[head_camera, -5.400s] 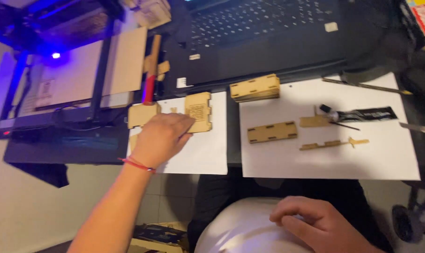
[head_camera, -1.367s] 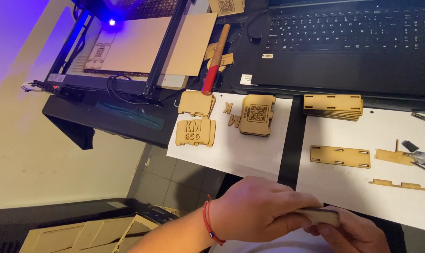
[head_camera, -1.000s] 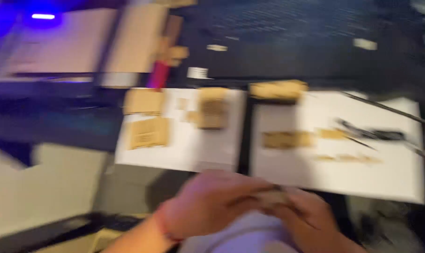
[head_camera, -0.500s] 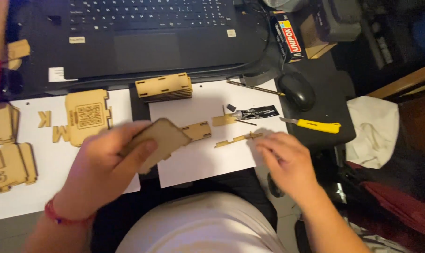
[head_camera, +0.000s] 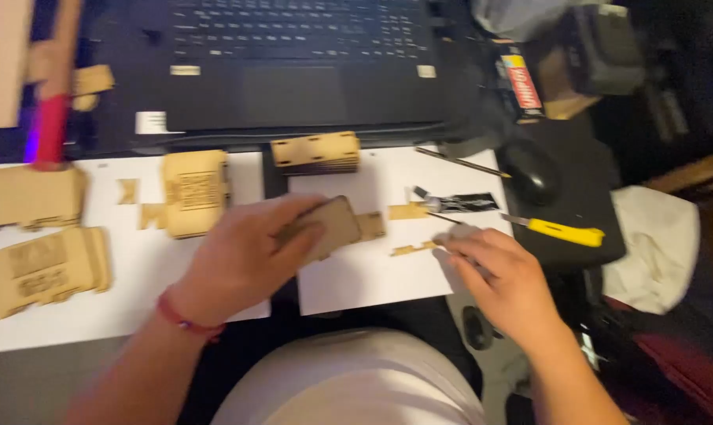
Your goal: Assembling small laser-cut wooden boxes by fitting panels together and applying adhesive.
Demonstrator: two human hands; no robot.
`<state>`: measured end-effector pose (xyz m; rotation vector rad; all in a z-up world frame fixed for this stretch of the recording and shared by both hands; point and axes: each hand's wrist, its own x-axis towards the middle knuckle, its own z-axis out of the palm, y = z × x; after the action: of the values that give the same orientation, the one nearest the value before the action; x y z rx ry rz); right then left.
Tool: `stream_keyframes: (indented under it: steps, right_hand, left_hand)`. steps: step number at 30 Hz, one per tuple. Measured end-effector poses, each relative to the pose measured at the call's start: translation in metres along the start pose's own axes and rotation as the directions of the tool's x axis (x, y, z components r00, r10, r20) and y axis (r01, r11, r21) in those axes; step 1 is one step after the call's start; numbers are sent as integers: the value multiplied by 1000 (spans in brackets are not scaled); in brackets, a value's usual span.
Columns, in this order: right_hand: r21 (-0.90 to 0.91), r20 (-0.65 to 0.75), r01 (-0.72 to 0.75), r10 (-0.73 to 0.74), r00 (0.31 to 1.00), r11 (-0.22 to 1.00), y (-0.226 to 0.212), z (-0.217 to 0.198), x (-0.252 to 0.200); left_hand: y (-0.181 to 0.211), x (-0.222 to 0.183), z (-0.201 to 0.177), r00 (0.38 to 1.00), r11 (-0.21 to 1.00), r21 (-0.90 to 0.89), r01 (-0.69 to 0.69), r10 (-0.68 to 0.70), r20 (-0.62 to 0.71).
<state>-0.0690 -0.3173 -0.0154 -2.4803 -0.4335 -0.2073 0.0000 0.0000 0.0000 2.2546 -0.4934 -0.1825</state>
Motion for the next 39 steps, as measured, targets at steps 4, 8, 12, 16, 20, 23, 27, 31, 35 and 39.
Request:
stream_keyframes:
  steps: [4, 8, 12, 16, 20, 23, 27, 31, 35, 39]
  right_hand:
    - [-8, 11, -48, 48, 999, 999, -4, 14, -4]
    - [-17, 58, -11, 12, 998, 1000, -12, 11, 0]
    - [-12, 1, -23, 23, 1000, 1000, -1, 3, -5]
    - [-38, 1, -144, 145, 989, 989, 10, -7, -6]
    - [-186, -12, -82, 81, 997, 979, 23, -11, -1]
    - [-243, 5, -152, 158, 987, 958, 31, -16, 6]
    - [-288, 55, -172, 195, 979, 942, 30, -14, 20]
    - [-335, 112, -173, 222, 969, 926, 28, -1, 30]
    - [-360, 106, -219, 273, 956, 907, 24, 7, 37]
    - [-345, 154, -212, 278, 948, 914, 13, 3, 42]
  left_hand:
    - [-4, 2, -13, 999, 1000, 25, -8, 9, -47]
    - [-3, 10, -16, 994, 998, -53, 40, -45, -103]
    - [10, 10, -14, 991, 985, -138, 99, -111, -80]
    - [14, 7, -9, 991, 973, -202, 113, -126, -54]
    - [11, 6, -3, 987, 972, -200, 126, -143, -74]
    - [11, 5, 0, 976, 957, -212, 196, -212, -53]
    - [15, 2, 0, 974, 937, -285, 201, -222, -40]
    - [16, 5, 1, 964, 924, -294, 243, -265, -36]
    - [16, 9, -2, 955, 874, -401, 275, -298, 7]
    - [12, 11, -4, 963, 906, -337, 256, -270, 7]
